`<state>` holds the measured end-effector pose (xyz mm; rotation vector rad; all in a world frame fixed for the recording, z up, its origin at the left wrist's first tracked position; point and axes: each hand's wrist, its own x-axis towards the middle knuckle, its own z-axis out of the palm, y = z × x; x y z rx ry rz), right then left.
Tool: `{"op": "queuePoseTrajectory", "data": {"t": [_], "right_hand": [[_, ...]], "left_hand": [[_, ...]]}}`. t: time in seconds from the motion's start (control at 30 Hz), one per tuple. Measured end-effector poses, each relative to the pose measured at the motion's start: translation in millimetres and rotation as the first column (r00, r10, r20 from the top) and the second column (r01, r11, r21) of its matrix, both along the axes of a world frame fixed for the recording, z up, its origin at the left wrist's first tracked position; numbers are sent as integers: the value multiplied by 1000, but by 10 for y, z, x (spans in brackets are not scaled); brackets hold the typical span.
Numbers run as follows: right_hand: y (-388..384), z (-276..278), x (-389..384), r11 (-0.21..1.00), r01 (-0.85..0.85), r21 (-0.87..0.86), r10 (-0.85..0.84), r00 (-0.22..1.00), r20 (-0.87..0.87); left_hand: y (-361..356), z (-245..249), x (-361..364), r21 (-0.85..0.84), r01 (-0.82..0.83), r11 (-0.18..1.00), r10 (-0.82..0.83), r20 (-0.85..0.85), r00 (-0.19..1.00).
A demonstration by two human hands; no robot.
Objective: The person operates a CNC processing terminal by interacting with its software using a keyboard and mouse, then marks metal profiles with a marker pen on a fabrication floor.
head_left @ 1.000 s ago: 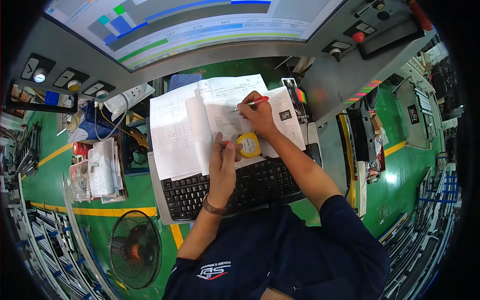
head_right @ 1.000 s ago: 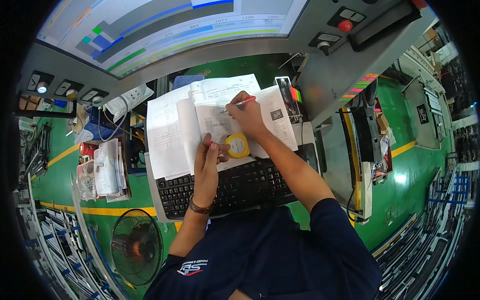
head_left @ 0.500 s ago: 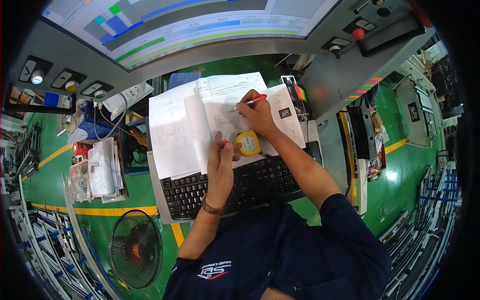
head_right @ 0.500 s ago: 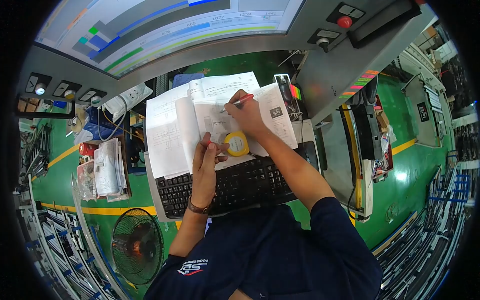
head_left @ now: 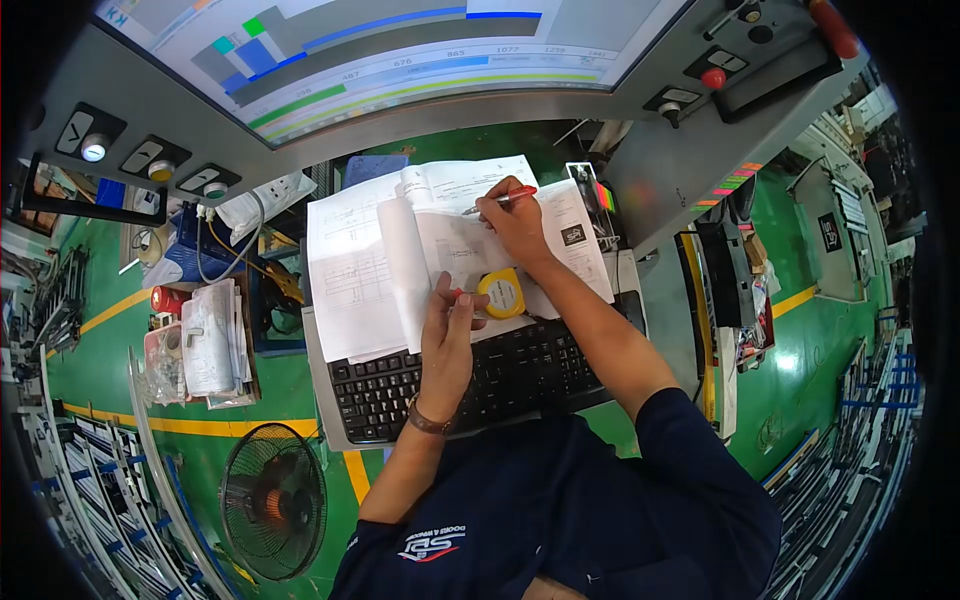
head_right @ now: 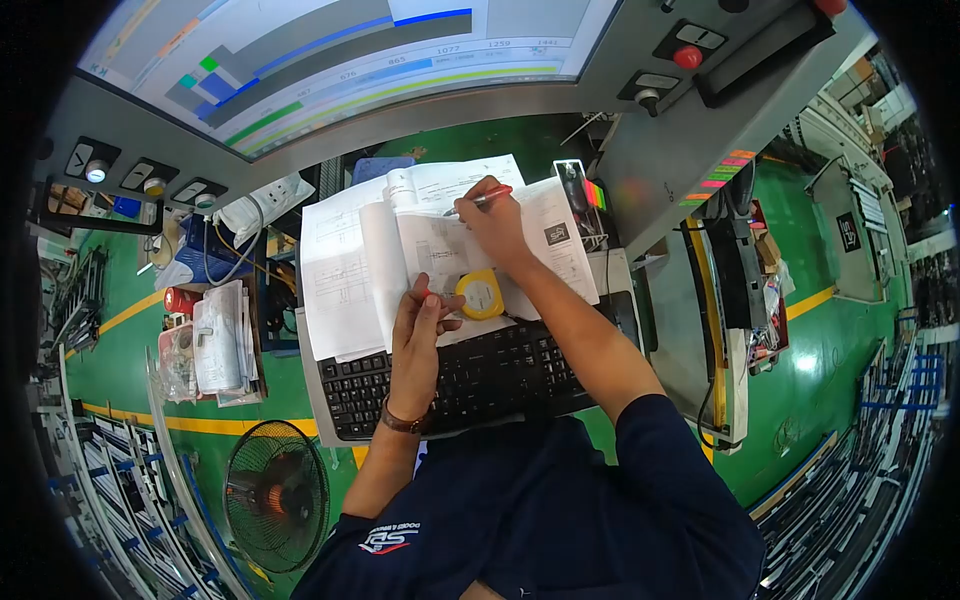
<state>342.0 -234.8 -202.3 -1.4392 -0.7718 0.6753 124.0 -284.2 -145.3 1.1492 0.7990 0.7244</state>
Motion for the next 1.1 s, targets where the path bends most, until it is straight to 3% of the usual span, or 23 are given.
{"op": "queuePoseTrajectory", "data": {"t": [0.33,0.53,0.67,0.73,0.93,1.1], "right_hand": [[9,-38,4,999,-10,-37,14,995,97],[-47,64,-15,996,90,14,-89,994,-66],[-363,432,-97,999,0,40,2,998,-59],[-589,660,-150,993,-112,48,118,983,-141],[-1123,1035,-298,971,-230,56,236,960,-153],[-1273,1140,-384,966,-258,20,259,964,-57]], "left_hand": [[8,-6,-4,15,0,1000,0,-2,1000],[-10,42,-9,3,-19,1000,18,32,999],[-14,85,-69,62,60,996,-62,35,997],[-43,149,-88,55,88,995,-89,30,996],[-154,259,-102,381,139,914,-77,-173,982],[-227,397,-98,510,154,846,-29,-245,969]]}}
